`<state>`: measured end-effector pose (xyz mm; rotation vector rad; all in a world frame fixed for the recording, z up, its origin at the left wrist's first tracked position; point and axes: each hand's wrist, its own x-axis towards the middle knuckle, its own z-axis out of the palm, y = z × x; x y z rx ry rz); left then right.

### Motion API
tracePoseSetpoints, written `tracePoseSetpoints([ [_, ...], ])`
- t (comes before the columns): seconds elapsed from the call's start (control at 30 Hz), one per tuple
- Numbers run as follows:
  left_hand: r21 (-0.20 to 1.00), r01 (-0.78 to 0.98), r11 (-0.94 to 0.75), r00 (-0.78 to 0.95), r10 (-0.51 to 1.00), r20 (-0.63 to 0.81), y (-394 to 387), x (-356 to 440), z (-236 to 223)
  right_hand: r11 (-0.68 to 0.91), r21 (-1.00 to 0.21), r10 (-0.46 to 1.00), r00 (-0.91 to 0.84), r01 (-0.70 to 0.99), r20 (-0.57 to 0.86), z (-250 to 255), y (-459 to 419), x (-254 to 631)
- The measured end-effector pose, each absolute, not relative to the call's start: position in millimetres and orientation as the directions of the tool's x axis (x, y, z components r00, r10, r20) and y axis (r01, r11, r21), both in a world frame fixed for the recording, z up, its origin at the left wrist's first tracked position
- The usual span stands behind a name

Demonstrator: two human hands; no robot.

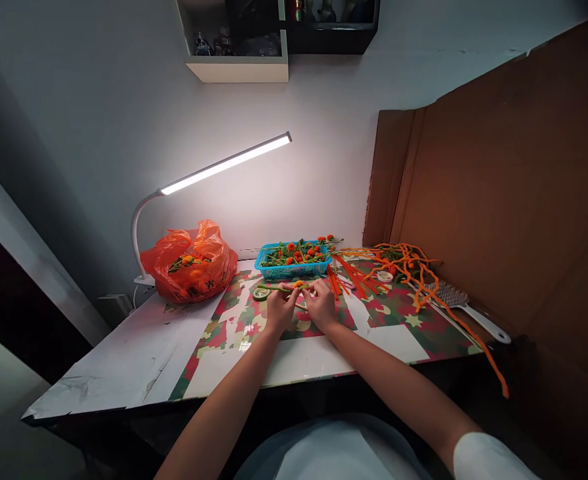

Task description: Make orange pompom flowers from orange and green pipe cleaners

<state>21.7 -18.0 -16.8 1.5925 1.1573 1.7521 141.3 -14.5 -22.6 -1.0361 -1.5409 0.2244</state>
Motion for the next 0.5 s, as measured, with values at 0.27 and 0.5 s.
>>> tracePoseSetpoints([
  [0.27,0.808,0.089,-0.583,-0.220,0.779,0.587,-21.7,27.8,-15.1,0.218,-0.955,0.974,-0.016,-0.199,0.225,-24.6,-0.6,135.1],
  [0.5,0.795,0.122,-0.594,-0.192,0.771,0.607,-22.8,26.4,-12.3,-0.269,-0.835,0.913,-0.403,-0.480,-0.063,-10.4,-4.7,147.4],
])
